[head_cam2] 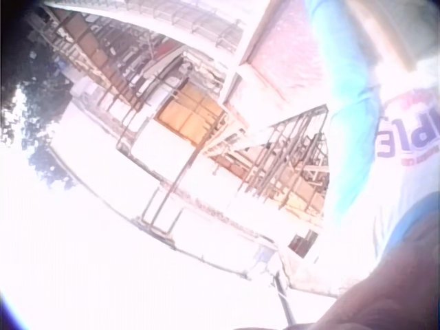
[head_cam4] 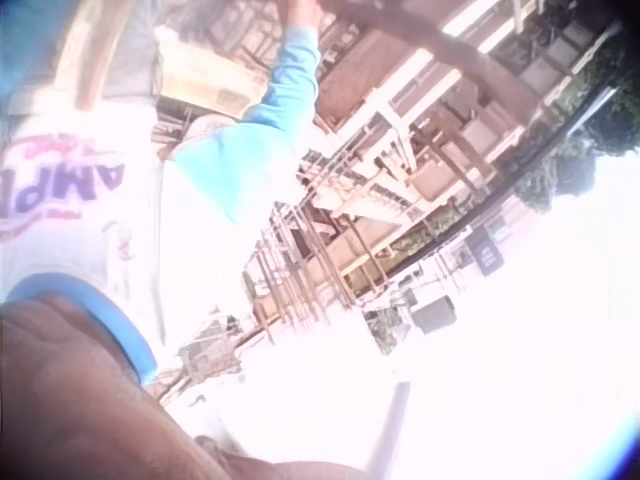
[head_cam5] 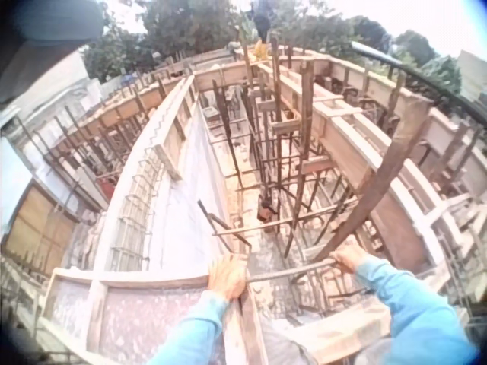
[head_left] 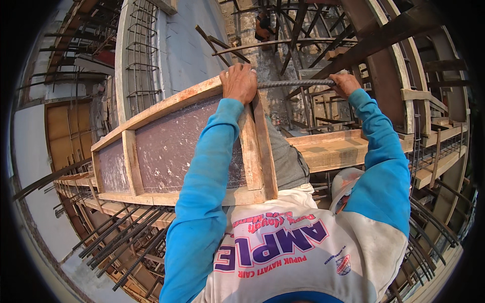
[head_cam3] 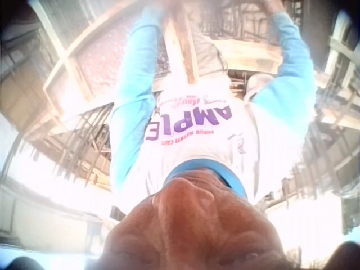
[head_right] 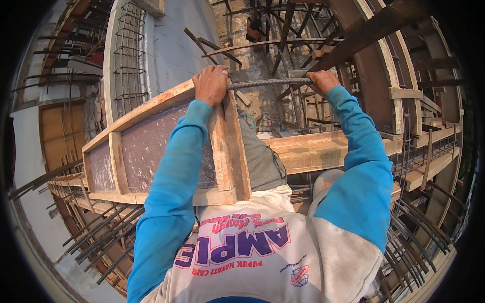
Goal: The person uses a pry bar to tighten a metal rod against a wooden frame, and then lifts the wooden frame to reposition it on the concrete beam.
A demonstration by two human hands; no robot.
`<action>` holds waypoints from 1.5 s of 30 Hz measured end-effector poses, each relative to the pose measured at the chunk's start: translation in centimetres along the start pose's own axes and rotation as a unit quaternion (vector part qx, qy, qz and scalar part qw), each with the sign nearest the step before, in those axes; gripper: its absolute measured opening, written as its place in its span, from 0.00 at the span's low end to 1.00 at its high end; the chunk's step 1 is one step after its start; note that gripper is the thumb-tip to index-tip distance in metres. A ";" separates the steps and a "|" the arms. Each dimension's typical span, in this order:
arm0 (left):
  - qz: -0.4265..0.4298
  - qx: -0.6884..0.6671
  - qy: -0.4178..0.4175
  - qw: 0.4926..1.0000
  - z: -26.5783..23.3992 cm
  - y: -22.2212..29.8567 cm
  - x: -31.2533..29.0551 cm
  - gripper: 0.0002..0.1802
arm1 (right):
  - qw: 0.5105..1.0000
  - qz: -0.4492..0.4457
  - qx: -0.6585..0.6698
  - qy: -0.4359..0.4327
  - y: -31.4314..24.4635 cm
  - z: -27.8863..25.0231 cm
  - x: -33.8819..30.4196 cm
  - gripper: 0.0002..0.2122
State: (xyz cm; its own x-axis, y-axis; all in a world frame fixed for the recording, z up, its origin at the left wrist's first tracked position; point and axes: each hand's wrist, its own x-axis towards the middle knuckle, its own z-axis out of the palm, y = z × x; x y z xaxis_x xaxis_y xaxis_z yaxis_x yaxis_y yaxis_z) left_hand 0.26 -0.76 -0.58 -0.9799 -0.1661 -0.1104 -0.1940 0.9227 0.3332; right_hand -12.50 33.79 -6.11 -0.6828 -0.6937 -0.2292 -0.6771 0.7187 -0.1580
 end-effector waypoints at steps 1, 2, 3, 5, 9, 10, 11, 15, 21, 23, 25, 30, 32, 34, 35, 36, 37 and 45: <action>0.010 -0.040 -0.012 0.999 -0.2 -0.3 -0.3 0.21 | 1.000 0.003 0.010 0.007 -0.7 -1.1 -1.2 0.14; 0.017 -0.060 0.002 0.998 0.2 -1.0 -0.6 0.21 | 1.000 0.003 0.018 0.018 -1.3 -2.3 -1.8 0.13; 0.019 -0.062 0.003 0.998 0.2 -0.9 -0.8 0.21 | 1.000 0.004 0.016 0.019 -1.9 -3.3 -2.4 0.13; 0.040 -0.101 0.017 0.994 0.3 -0.5 -1.3 0.21 | 0.999 0.049 0.001 -0.023 -3.0 -5.2 -3.6 0.10; 0.039 -0.140 0.090 0.985 0.7 -0.5 -1.8 0.23 | 0.997 0.063 -0.021 -0.042 -4.5 -8.0 -5.2 0.09; 0.035 -0.158 0.089 0.983 0.6 -0.5 -1.8 0.22 | 0.997 0.064 -0.022 -0.049 -4.7 -8.7 -5.5 0.09; 0.031 -0.174 0.088 0.980 0.5 -0.6 -1.8 0.22 | 0.996 0.063 -0.021 -0.056 -5.0 -9.4 -5.7 0.09; 0.029 -0.198 0.098 0.975 0.5 -0.7 -1.7 0.22 | 0.991 0.094 -0.045 -0.083 -6.5 -11.4 -6.4 0.09; 0.022 -0.205 0.134 0.969 0.6 -0.8 -1.8 0.23 | 0.984 0.135 -0.056 -0.099 -9.8 -15.2 -7.1 0.10; 0.022 -0.233 0.156 0.959 0.5 -0.7 -1.8 0.22 | 0.983 0.141 -0.066 -0.096 -10.6 -16.1 -7.6 0.11; 0.021 -0.247 0.168 0.954 0.7 -0.7 -1.8 0.22 | 0.984 0.131 -0.080 -0.090 -11.2 -17.4 -7.9 0.11; 0.018 -0.266 0.187 0.945 0.9 -1.4 -1.4 0.23 | 0.990 0.073 -0.116 -0.040 -11.6 -18.3 -7.6 0.12; 0.022 -0.266 0.173 0.948 0.8 -1.2 -1.1 0.23 | 0.990 0.082 -0.107 -0.037 -10.3 -17.1 -7.4 0.13; 0.020 -0.274 0.184 0.944 1.5 -1.4 -1.3 0.23 | 0.990 0.088 -0.097 -0.044 -8.9 -14.9 -6.8 0.14; 0.023 -0.277 0.185 0.943 1.6 -1.4 -1.1 0.23 | 0.992 0.092 -0.066 -0.051 -7.9 -13.8 -5.9 0.14; 0.021 -0.272 0.173 0.947 1.7 -1.4 -1.1 0.23 | 0.993 0.094 -0.034 -0.059 -6.9 -12.4 -5.1 0.15; 0.018 -0.264 0.165 0.950 1.6 -1.4 -0.8 0.22 | 0.993 0.092 -0.036 -0.056 -5.6 -10.7 -4.1 0.15; 0.036 -0.103 0.106 0.988 1.6 -0.7 -1.4 0.20 | 0.993 0.031 0.056 -0.100 -1.8 1.6 1.6 0.10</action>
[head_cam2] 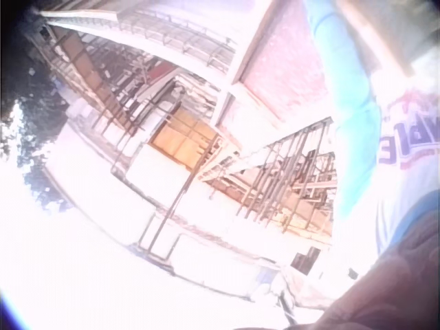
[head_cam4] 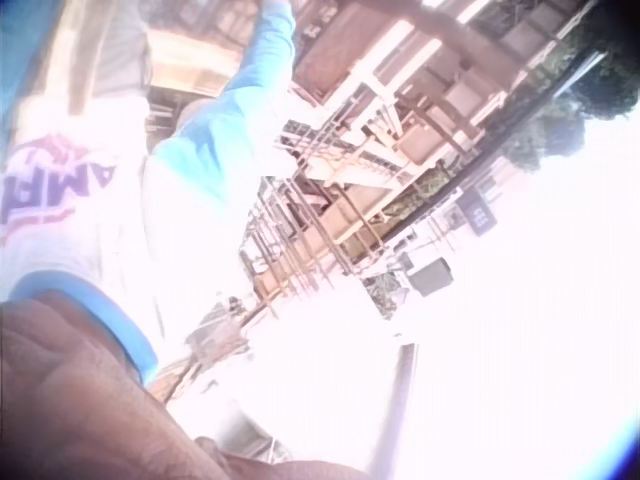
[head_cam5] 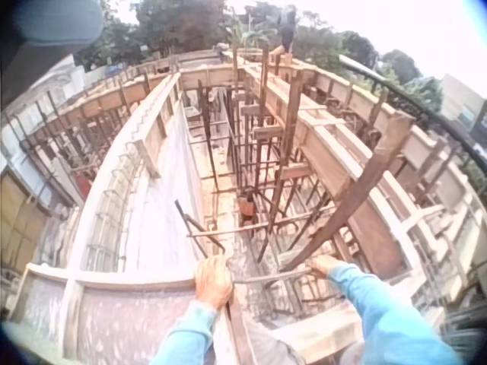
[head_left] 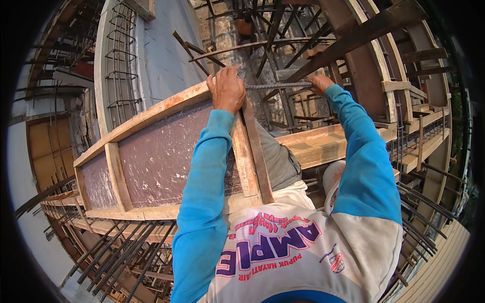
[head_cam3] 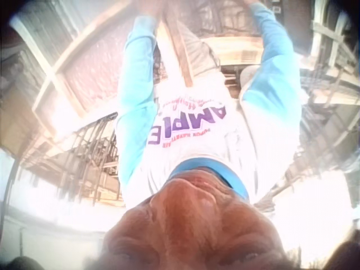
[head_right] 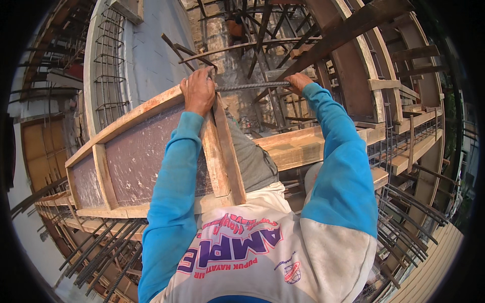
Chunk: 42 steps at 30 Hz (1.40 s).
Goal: The person uses a pry bar to tighten a metal rod against a wooden frame, and then lifts the wooden frame to reposition it on the concrete beam.
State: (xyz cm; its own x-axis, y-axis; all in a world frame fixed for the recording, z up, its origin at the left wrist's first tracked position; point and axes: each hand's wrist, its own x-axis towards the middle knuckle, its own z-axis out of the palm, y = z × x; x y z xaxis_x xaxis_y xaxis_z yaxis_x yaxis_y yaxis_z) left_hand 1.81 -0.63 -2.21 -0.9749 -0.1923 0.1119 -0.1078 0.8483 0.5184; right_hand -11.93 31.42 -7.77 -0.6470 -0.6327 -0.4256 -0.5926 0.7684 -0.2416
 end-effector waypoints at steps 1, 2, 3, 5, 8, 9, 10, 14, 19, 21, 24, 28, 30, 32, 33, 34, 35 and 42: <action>0.002 0.021 -0.008 1.000 0.1 0.3 0.0 0.20 | 1.000 -0.021 0.014 0.017 0.9 1.3 0.4 0.08; 0.004 0.043 -0.013 0.999 -0.1 0.6 0.3 0.21 | 0.999 -0.020 0.020 0.020 0.9 1.4 0.6 0.08; 0.008 0.048 -0.016 0.999 -0.3 0.9 0.6 0.21 | 1.000 -0.002 0.014 0.019 0.9 1.5 0.7 0.07; -0.036 0.092 -0.065 0.993 -0.7 1.6 1.5 0.19 | 1.000 0.010 -0.014 0.006 0.8 0.8 0.2 0.08; -0.094 0.135 -0.101 0.981 0.0 2.8 2.8 0.18 | 0.996 -0.035 -0.041 0.078 0.1 -2.0 -3.1 0.09; -0.094 0.132 -0.103 0.981 0.3 2.8 2.8 0.18 | 0.995 -0.019 -0.040 0.089 -0.1 -2.4 -3.7 0.09; -0.073 0.108 -0.078 0.988 0.6 2.6 2.5 0.17 | 0.995 -0.018 -0.042 0.087 -0.1 -3.2 -4.7 0.09; -0.023 0.113 -0.002 0.993 0.3 2.6 2.0 0.17 | 0.998 0.028 -0.042 0.038 -3.4 -8.9 -7.6 0.08; 0.063 0.149 0.006 0.987 -0.6 2.9 2.1 0.14 | 0.995 0.080 -0.066 0.013 -4.6 -10.6 -9.1 0.10; 0.056 0.127 0.017 0.990 -0.8 2.7 2.0 0.14 | 0.992 0.096 -0.085 -0.011 -5.8 -11.8 -9.4 0.11; 0.045 0.090 0.033 0.994 -1.0 2.7 2.0 0.15 | 0.985 0.125 -0.101 -0.057 -6.9 -13.3 -10.0 0.13; 0.044 0.057 0.028 0.997 -1.4 2.7 2.0 0.16 | 0.982 0.111 -0.143 -0.043 -7.7 -14.3 -11.2 0.14; 0.042 0.050 0.037 0.997 -1.5 2.5 2.0 0.16 | 0.982 0.106 -0.151 -0.038 -8.4 -15.1 -11.5 0.15; 0.042 0.044 0.044 0.997 -1.4 2.4 1.9 0.16 | 0.981 0.114 -0.151 -0.047 -9.4 -15.8 -11.6 0.15; 0.047 0.032 0.055 0.997 -1.4 2.3 1.9 0.17 | 0.981 0.113 -0.150 -0.047 -9.7 -16.0 -11.8 0.15; 0.052 0.021 0.066 0.996 -1.4 2.2 1.9 0.17 | 0.981 0.115 -0.152 -0.047 -9.9 -16.2 -12.0 0.14; 0.053 0.022 0.065 0.996 -1.5 2.3 2.0 0.17 | 0.980 0.117 -0.154 -0.047 -10.1 -16.4 -12.2 0.14; 0.051 0.001 0.075 0.996 -1.0 1.8 2.0 0.19 | 0.978 0.113 -0.168 -0.046 -11.4 -17.2 -13.4 0.12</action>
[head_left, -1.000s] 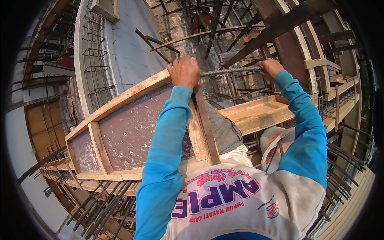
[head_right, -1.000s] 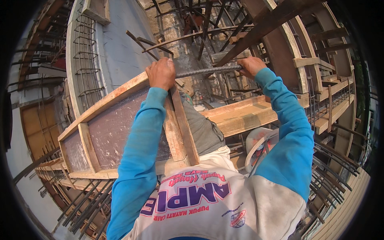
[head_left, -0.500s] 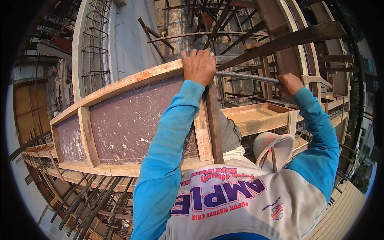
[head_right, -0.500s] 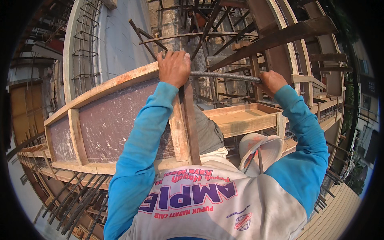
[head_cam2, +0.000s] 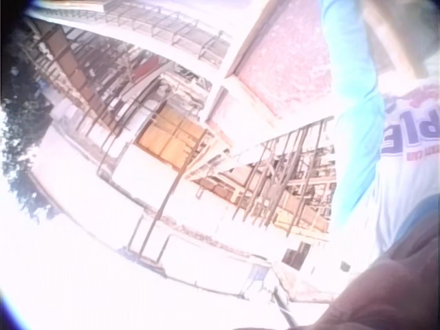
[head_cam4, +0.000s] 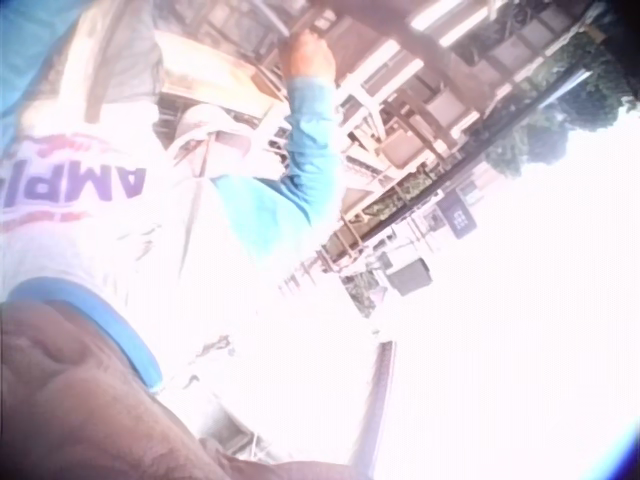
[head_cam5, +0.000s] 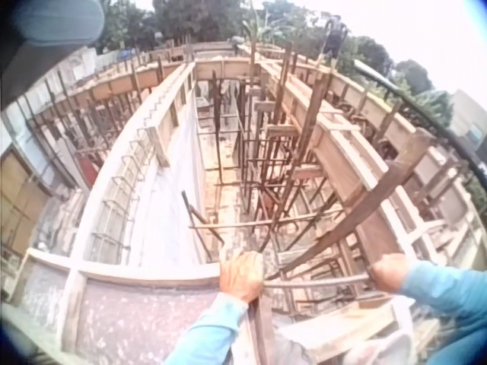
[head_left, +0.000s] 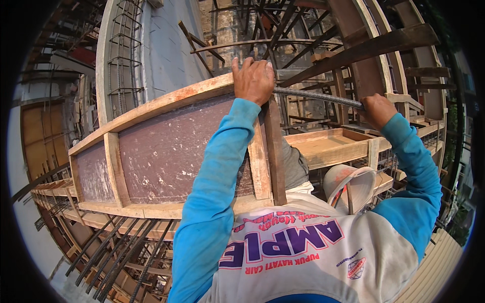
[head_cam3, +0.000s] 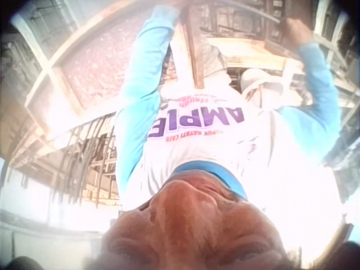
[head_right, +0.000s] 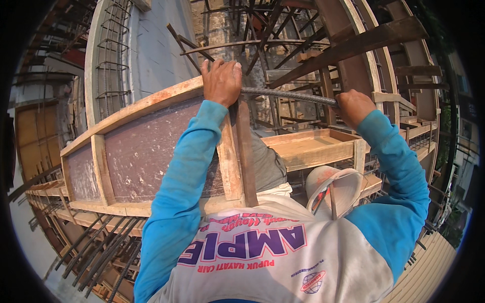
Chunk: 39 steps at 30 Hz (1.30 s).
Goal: The person uses a pry bar to tighten a metal rod against a wooden frame, and then lifts the wooden frame to reposition it on the concrete beam.
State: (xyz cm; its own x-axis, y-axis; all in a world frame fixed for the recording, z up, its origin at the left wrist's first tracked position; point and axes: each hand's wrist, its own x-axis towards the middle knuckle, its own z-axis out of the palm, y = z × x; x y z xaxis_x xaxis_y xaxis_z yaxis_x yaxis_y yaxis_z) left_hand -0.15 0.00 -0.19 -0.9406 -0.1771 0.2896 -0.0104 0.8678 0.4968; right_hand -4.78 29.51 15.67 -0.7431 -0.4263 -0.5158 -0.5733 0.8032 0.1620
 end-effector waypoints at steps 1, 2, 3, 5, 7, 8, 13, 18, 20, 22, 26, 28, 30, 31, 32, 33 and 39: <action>-0.003 0.002 -0.005 1.000 0.0 -0.1 0.0 0.20 | 1.000 -0.008 -0.003 0.011 -0.1 -0.1 -0.3 0.12; 0.000 0.004 -0.005 1.000 0.0 0.0 0.0 0.20 | 1.000 -0.016 -0.007 0.023 -0.2 -0.2 -0.5 0.11; 0.002 -0.001 0.008 1.000 -0.1 0.1 0.0 0.19 | 1.000 -0.015 -0.005 0.025 -0.2 -0.3 -0.7 0.11; 0.007 -0.004 0.021 1.000 -0.1 0.3 0.0 0.19 | 0.999 -0.009 -0.010 0.037 -0.4 -0.5 -1.1 0.11; 0.013 0.008 0.029 0.999 -0.1 0.4 0.0 0.18 | 0.999 -0.008 -0.010 0.038 -0.7 -0.9 -1.8 0.11; 0.015 0.012 0.026 0.999 -0.2 0.4 -0.1 0.18 | 0.999 -0.009 -0.011 0.038 -0.9 -1.0 -2.0 0.11; 0.016 0.034 0.043 0.998 -0.9 0.4 -0.5 0.19 | 0.998 -0.020 -0.022 0.055 -2.2 -2.5 -3.0 0.11; 0.015 0.027 0.023 0.999 -0.8 0.7 -0.4 0.19 | 0.999 0.002 -0.024 0.048 -2.5 -2.6 -3.8 0.12; 0.012 0.032 0.026 0.999 -0.8 0.9 -0.4 0.19 | 0.999 -0.002 -0.024 0.041 -2.3 -2.7 -3.5 0.12; 0.007 0.037 0.031 0.999 -0.7 0.2 -0.7 0.19 | 0.999 -0.005 -0.026 0.033 -1.6 -2.3 -2.5 0.12; -0.027 -0.061 0.112 0.991 0.8 -0.8 -1.2 0.20 | 0.995 -0.041 0.026 0.086 1.1 2.5 1.3 0.12; -0.031 -0.080 0.150 0.985 0.7 -1.1 -1.1 0.20 | 0.992 -0.045 0.047 0.108 1.8 5.4 2.3 0.12; -0.079 -0.151 0.151 0.974 0.9 -2.2 -1.1 0.17 | 0.985 0.007 0.150 0.091 1.8 9.0 3.4 0.14; -0.075 -0.145 0.155 0.974 0.6 -2.5 -1.0 0.17 | 0.975 0.002 0.204 0.083 1.5 10.9 3.9 0.14; -0.091 -0.159 0.154 0.971 0.5 -2.7 -1.0 0.18 | 0.963 -0.001 0.259 0.073 1.1 12.7 4.3 0.15; -0.106 -0.177 0.148 0.967 0.5 -2.6 -1.2 0.18 | 0.941 0.005 0.335 0.051 0.3 14.5 4.6 0.15; -0.117 -0.114 -0.007 0.987 0.4 -2.6 -1.3 0.28 | 0.827 0.032 0.556 0.076 -4.7 15.3 4.2 0.18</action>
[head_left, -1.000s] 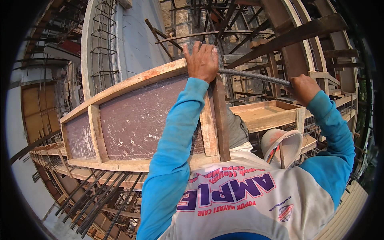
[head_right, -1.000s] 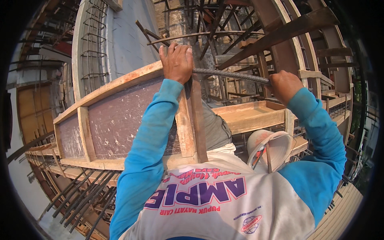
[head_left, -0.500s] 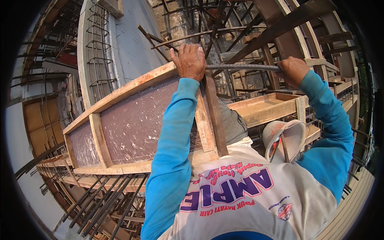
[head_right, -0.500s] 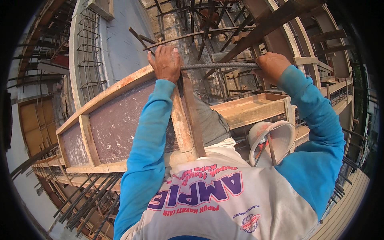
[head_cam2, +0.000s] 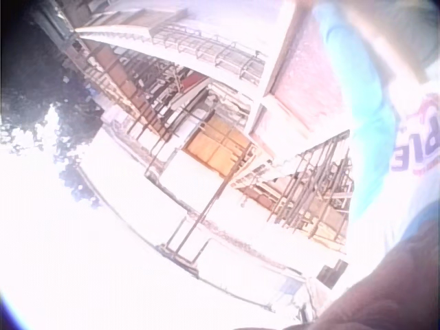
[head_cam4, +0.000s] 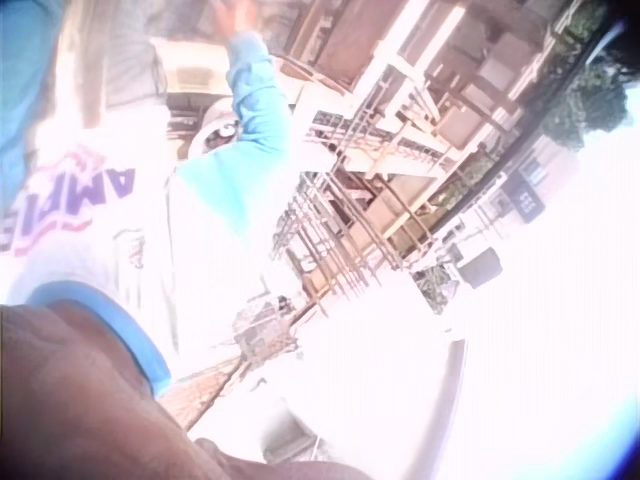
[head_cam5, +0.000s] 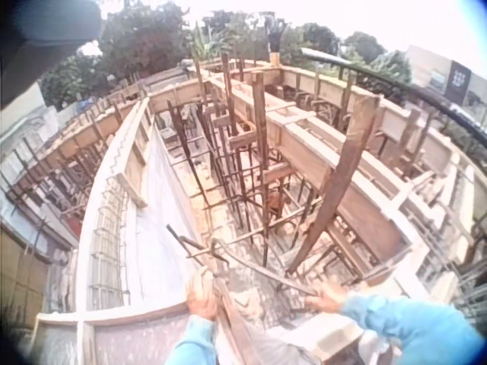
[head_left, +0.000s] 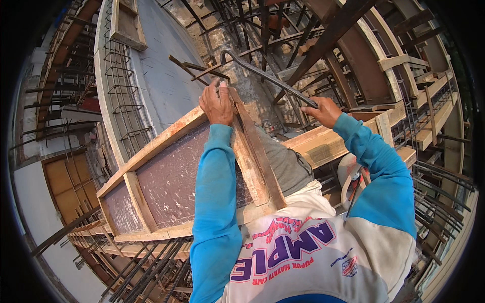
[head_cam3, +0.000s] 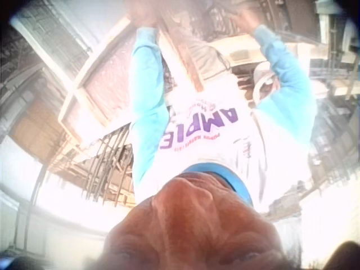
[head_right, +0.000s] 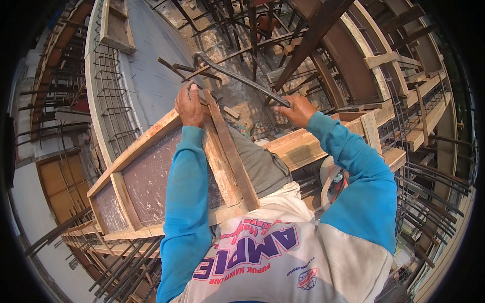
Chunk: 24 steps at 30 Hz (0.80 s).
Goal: The person uses a pry bar to tighten a metal rod against a wooden frame, and then lifts the wooden frame to reposition it on the concrete beam.
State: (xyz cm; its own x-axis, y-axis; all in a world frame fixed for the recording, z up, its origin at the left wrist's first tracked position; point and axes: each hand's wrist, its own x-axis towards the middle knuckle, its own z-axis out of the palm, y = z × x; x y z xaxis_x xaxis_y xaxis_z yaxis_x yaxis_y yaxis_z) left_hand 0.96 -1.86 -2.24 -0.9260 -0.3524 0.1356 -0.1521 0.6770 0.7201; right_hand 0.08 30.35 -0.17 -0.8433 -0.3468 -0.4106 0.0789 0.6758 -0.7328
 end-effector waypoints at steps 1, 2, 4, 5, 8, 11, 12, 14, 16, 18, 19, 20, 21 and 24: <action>0.011 0.001 -0.016 1.000 0.1 0.0 0.1 0.28 | 1.000 0.000 -0.022 -0.004 -1.4 -0.4 -0.5 0.19; 0.030 -0.002 0.017 0.999 0.2 -0.1 0.2 0.27 | 0.999 0.001 -0.042 -0.010 -2.3 -0.7 -1.1 0.19; 0.056 -0.007 0.035 0.998 0.6 0.2 0.1 0.27 | 0.999 -0.017 -0.032 -0.025 -2.1 -0.9 -1.9 0.19; 0.102 -0.002 0.051 0.993 0.6 0.9 0.0 0.26 | 0.997 -0.047 -0.033 -0.047 -2.1 -1.3 -2.4 0.19; 0.199 0.069 0.008 0.978 -0.2 2.7 -0.4 0.26 | 0.994 -0.063 -0.042 -0.083 -3.3 -1.9 -4.1 0.16; 0.287 0.157 -0.116 0.938 -0.2 4.9 -1.6 0.30 | 0.987 -0.072 -0.032 -0.142 -3.7 -2.0 -5.4 0.16; 0.321 0.156 -0.215 0.909 0.0 6.2 -2.5 0.28 | 0.984 -0.083 -0.029 -0.154 -3.4 -1.8 -5.5 0.15; 0.352 0.158 -0.316 0.867 1.5 8.2 -4.3 0.26 | 0.980 -0.075 -0.018 -0.183 -2.8 -1.6 -5.3 0.15; 0.320 0.147 -0.351 0.868 3.1 9.4 -5.7 0.16 | 0.980 -0.091 -0.012 -0.177 -2.2 -1.0 -5.2 0.15; 0.302 0.160 -0.355 0.870 4.5 9.1 -5.6 0.17 | 0.980 -0.103 -0.006 -0.171 -2.2 -1.4 -5.4 0.14; 0.280 0.172 -0.354 0.876 5.1 8.8 -5.5 0.18 | 0.975 -0.048 0.078 -0.203 -3.2 -2.5 -5.6 0.14; 0.279 0.175 -0.355 0.875 5.3 9.0 -5.2 0.18 | 0.959 0.006 0.162 -0.233 -3.6 -3.2 -5.5 0.14; 0.282 0.161 -0.344 0.881 5.4 9.3 -4.8 0.16 | 0.958 0.005 0.165 -0.234 -3.1 -3.4 -5.1 0.14; 0.277 0.125 -0.334 0.892 5.6 9.6 -3.7 0.11 | 0.890 -0.007 0.385 -0.246 -1.6 -4.4 -3.6 0.17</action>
State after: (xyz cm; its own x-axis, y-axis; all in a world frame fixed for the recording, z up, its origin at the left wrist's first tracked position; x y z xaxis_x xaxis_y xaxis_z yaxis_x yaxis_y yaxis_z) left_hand 0.99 9.60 0.34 -0.8700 0.4877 -0.0726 0.3971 0.7803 0.4831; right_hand 0.64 33.40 4.92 -0.5272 -0.7221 -0.4478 0.5710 0.0893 -0.8161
